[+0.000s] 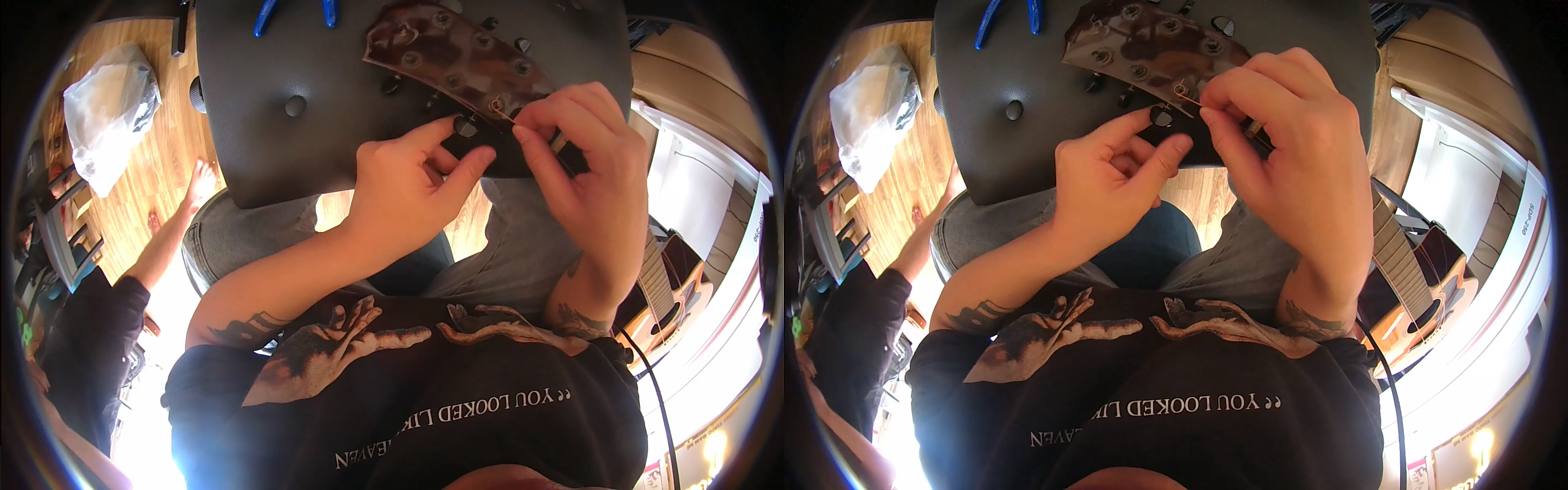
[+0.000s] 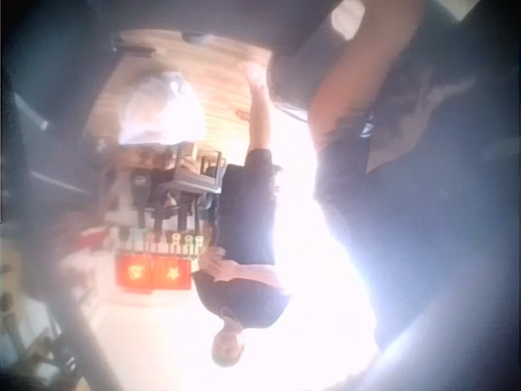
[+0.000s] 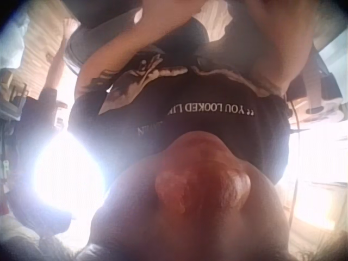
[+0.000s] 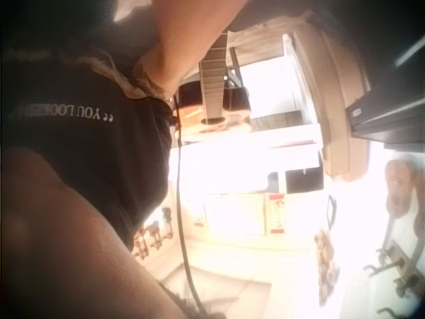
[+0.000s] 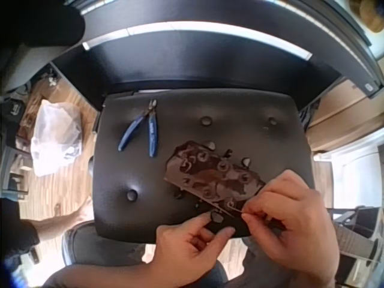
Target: The person threads a guitar string through the headstock tuning post and winds it around the post to secure it. The hands repeatedly wrap the string while holding the headstock steady.
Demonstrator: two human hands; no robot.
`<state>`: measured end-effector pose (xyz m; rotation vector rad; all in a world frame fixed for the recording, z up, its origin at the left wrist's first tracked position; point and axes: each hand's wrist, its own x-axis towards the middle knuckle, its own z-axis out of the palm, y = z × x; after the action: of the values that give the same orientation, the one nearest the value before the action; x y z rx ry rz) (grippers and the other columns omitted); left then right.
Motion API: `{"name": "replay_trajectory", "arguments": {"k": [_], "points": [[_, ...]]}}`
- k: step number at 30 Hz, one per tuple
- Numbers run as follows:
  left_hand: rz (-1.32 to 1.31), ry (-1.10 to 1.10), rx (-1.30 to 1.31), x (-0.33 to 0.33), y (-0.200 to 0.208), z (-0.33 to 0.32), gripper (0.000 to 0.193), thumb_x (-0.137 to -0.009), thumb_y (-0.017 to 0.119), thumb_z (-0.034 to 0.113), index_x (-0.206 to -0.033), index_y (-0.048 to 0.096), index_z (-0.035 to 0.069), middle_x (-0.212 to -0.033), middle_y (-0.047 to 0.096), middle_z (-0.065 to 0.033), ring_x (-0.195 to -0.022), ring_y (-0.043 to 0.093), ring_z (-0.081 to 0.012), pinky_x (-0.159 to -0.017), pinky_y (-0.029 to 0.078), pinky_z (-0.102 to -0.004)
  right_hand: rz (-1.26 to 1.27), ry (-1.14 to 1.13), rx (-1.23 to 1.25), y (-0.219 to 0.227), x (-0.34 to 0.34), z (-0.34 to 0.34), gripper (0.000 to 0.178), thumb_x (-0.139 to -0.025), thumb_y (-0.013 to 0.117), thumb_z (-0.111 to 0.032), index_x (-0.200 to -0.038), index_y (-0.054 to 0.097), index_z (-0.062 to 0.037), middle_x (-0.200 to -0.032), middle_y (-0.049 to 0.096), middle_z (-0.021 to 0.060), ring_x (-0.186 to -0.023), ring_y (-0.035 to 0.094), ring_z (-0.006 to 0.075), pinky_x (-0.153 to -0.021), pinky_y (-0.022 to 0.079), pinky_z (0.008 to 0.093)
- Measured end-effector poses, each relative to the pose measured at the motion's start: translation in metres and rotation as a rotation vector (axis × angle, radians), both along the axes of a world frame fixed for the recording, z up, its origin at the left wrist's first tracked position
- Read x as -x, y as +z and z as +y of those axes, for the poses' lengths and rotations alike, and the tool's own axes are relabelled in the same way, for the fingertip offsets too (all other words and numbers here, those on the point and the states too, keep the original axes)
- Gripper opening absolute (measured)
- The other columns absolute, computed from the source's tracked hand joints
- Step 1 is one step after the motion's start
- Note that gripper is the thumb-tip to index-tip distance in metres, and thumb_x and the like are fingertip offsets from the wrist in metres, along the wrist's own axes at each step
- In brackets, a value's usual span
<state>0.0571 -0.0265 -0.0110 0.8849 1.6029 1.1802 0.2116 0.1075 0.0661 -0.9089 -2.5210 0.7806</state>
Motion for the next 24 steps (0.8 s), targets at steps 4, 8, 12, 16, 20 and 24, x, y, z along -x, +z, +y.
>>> {"name": "replay_trajectory", "arguments": {"k": [4,8,12,16,20,24], "points": [[0.171,0.021,-0.108,0.009,0.002,0.009,0.022,-0.099,0.083,0.011,-0.115,0.08,-0.004,-0.073,0.077,-0.0066,-0.061,0.072,-0.0084,-0.053,0.053,-0.0238,-0.021,0.039,-0.013,0.001,-0.002,0.002,0.016,-0.082,0.083,0.003,-0.097,0.077,-0.0018,-0.09,0.072,0.0082,-0.082,0.067,0.0221,-0.071,0.052,0.0328],[0.274,-0.037,-0.193,0.014,0.0,0.015,0.015,-0.1,0.082,0.006,-0.111,0.081,-0.003,-0.072,0.077,-0.0049,-0.063,0.072,-0.0063,-0.054,0.053,-0.0215,0.005,0.018,0.0,-0.001,-0.001,0.0,0.014,-0.083,0.082,0.001,-0.094,0.076,-0.0039,-0.086,0.07,0.0071,-0.081,0.065,0.0247,-0.068,0.052,0.0357],[0.005,-0.051,-0.043,0.009,0.0,0.01,0.022,-0.109,0.072,0.018,-0.113,0.079,-0.003,-0.071,0.072,-0.0041,-0.055,0.064,-0.0064,-0.048,0.046,-0.0222,-0.026,0.046,-0.013,0.0,-0.004,0.001,0.016,-0.083,0.083,0.003,-0.097,0.077,-0.0018,-0.09,0.072,0.0083,-0.083,0.068,0.0221,-0.071,0.052,0.0329],[-0.88,-0.012,0.265,0.016,0.002,0.011,0.037,-0.116,0.062,0.032,-0.119,0.074,-0.003,-0.074,0.068,-0.0039,-0.048,0.053,-0.006,-0.043,0.037,-0.0235,-0.024,0.029,-0.006,0.0,-0.005,0.001,0.016,-0.083,0.083,0.003,-0.096,0.077,-0.0017,-0.089,0.071,0.0083,-0.083,0.067,0.0226,-0.071,0.052,0.0332],[-1.083,0.038,0.419,0.019,0.009,0.008,0.037,-0.115,0.065,0.031,-0.121,0.072,-0.005,-0.079,0.07,-0.0065,-0.048,0.053,-0.0068,-0.042,0.038,-0.0236,-0.013,0.045,-0.027,-0.001,-0.004,0.002,0.016,-0.082,0.083,0.003,-0.096,0.076,-0.0016,-0.088,0.07,0.0084,-0.083,0.067,0.023,-0.071,0.052,0.0337],[-0.476,0.103,0.252,0.003,0.019,0.008,0.031,-0.111,0.07,0.024,-0.114,0.072,-0.007,-0.082,0.076,-0.0101,-0.051,0.06,-0.0071,-0.042,0.042,-0.0249,-0.044,0.026,0.012,0.001,-0.003,0.002,0.015,-0.082,0.083,0.003,-0.095,0.076,-0.0015,-0.088,0.07,0.0084,-0.083,0.067,0.0232,-0.071,0.052,0.0338]]}}
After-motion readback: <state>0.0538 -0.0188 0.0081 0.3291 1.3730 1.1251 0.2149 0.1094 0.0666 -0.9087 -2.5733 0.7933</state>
